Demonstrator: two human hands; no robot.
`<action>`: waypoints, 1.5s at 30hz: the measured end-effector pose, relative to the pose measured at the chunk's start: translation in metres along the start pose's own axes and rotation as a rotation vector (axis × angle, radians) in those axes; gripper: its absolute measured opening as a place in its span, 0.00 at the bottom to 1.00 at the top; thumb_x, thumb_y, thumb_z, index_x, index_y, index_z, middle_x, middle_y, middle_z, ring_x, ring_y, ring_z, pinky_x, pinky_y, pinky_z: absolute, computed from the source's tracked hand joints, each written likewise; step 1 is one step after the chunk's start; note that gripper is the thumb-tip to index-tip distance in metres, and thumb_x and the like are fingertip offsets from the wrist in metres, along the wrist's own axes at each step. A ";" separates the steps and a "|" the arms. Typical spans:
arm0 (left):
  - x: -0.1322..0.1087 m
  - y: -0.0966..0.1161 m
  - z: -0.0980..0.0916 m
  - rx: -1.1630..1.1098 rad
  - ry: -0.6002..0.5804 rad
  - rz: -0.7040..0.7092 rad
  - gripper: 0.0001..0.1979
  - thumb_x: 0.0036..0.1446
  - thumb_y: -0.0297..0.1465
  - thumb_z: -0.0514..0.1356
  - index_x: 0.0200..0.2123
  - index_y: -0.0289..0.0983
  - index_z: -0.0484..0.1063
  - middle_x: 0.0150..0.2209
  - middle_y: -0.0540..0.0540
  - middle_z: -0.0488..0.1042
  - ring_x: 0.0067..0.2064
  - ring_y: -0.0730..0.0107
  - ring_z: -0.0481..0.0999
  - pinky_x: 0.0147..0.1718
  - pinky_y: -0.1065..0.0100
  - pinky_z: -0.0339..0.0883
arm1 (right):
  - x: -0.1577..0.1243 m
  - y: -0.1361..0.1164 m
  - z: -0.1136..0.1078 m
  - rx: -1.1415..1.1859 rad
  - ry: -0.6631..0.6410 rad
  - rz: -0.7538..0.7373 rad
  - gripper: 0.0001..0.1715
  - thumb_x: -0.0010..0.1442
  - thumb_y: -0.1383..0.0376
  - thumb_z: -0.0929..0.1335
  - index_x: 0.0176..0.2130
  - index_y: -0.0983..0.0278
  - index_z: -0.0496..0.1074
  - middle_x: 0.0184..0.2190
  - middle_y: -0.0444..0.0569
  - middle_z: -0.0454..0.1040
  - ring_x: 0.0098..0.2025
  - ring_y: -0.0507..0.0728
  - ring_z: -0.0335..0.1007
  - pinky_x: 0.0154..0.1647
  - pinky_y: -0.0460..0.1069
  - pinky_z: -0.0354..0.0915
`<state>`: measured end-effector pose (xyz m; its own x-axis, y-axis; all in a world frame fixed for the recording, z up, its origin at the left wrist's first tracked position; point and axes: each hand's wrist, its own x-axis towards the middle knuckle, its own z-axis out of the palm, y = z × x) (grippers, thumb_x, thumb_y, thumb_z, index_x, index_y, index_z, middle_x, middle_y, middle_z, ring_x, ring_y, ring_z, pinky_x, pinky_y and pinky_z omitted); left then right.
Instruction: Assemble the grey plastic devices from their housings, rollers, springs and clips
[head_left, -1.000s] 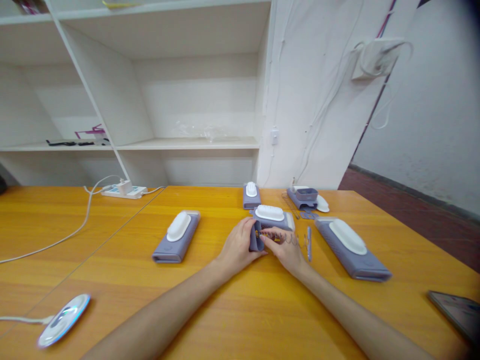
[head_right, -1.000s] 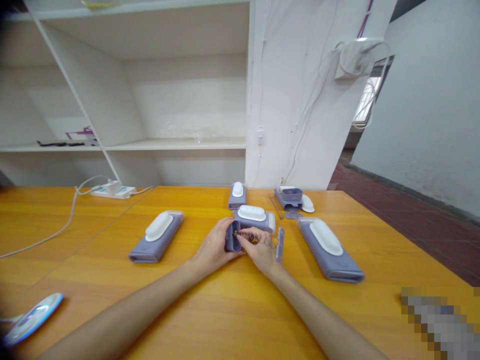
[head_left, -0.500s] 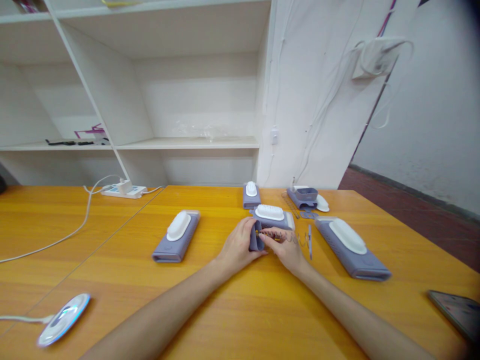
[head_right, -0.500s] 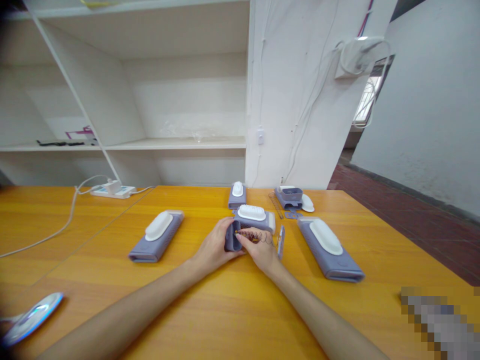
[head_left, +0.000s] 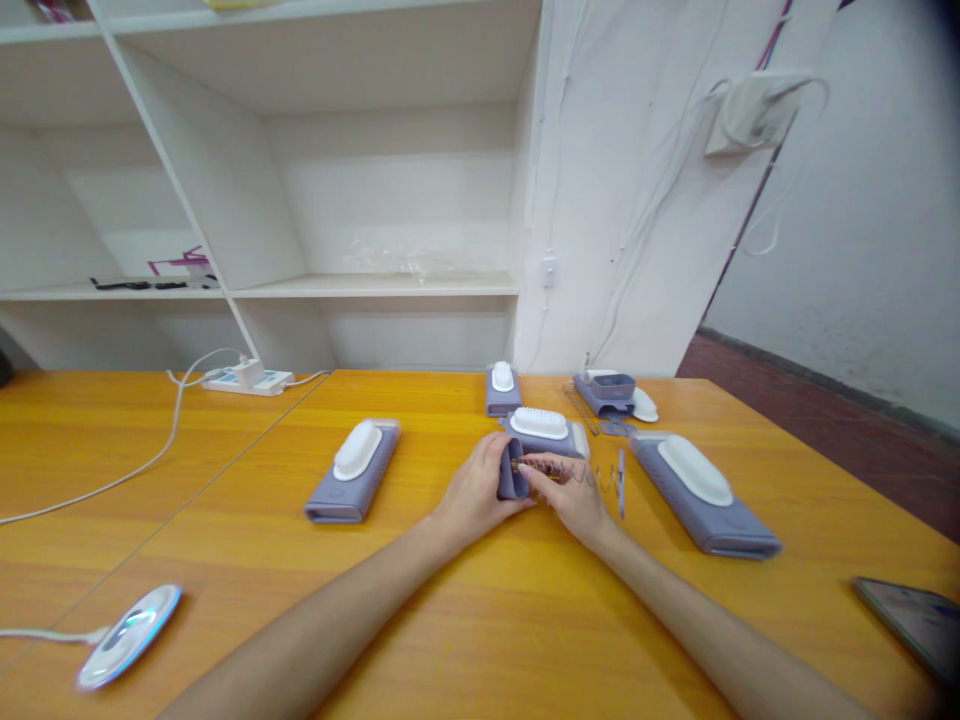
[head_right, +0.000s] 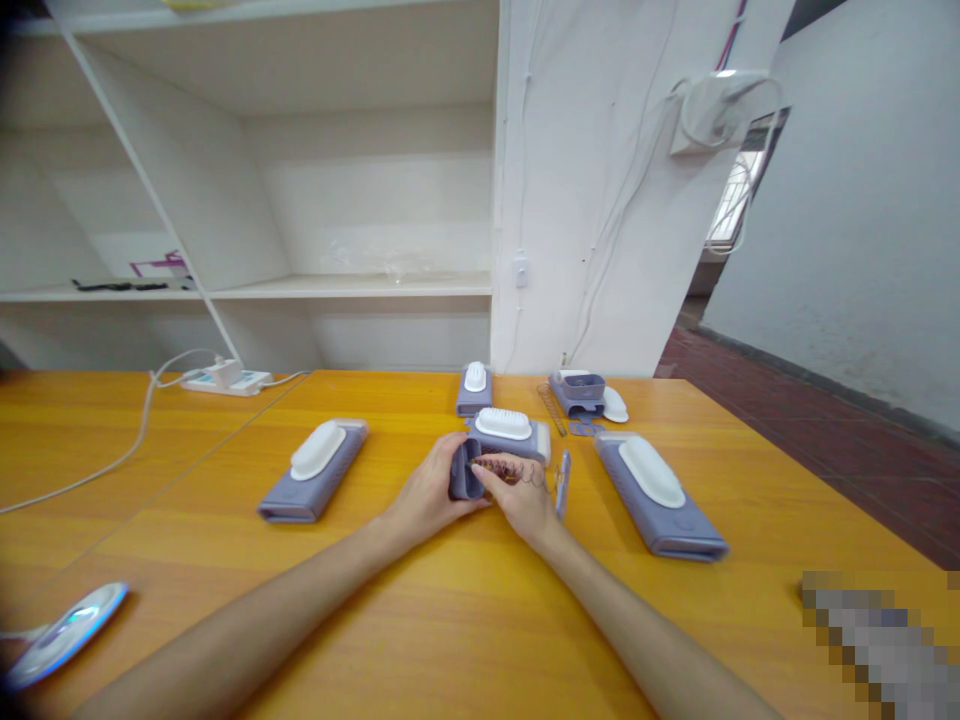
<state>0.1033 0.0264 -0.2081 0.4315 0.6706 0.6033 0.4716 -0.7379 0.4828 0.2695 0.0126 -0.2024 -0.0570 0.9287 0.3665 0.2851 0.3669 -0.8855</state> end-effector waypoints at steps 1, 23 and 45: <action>0.000 0.000 0.000 -0.001 -0.001 0.000 0.40 0.44 0.36 0.67 0.57 0.39 0.49 0.55 0.40 0.61 0.56 0.59 0.62 0.55 0.56 0.60 | 0.000 0.000 0.000 -0.008 0.006 0.001 0.15 0.53 0.58 0.68 0.35 0.66 0.78 0.28 0.50 0.78 0.29 0.57 0.73 0.29 0.49 0.68; 0.000 -0.002 0.001 -0.014 0.016 0.026 0.40 0.45 0.39 0.66 0.57 0.40 0.49 0.55 0.40 0.61 0.57 0.57 0.62 0.54 0.54 0.61 | 0.001 -0.002 0.003 0.121 -0.029 0.116 0.17 0.52 0.55 0.68 0.29 0.67 0.76 0.19 0.46 0.72 0.20 0.50 0.63 0.22 0.45 0.62; -0.001 -0.005 0.002 0.031 -0.020 0.049 0.41 0.45 0.40 0.66 0.58 0.40 0.50 0.56 0.38 0.61 0.58 0.56 0.61 0.55 0.53 0.59 | 0.002 0.001 0.007 -0.078 0.000 0.042 0.14 0.50 0.59 0.69 0.31 0.66 0.78 0.28 0.52 0.79 0.32 0.60 0.74 0.35 0.52 0.69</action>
<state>0.1024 0.0296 -0.2126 0.4694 0.6357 0.6128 0.4736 -0.7670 0.4329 0.2635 0.0153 -0.2047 -0.0432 0.9432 0.3295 0.3614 0.3223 -0.8750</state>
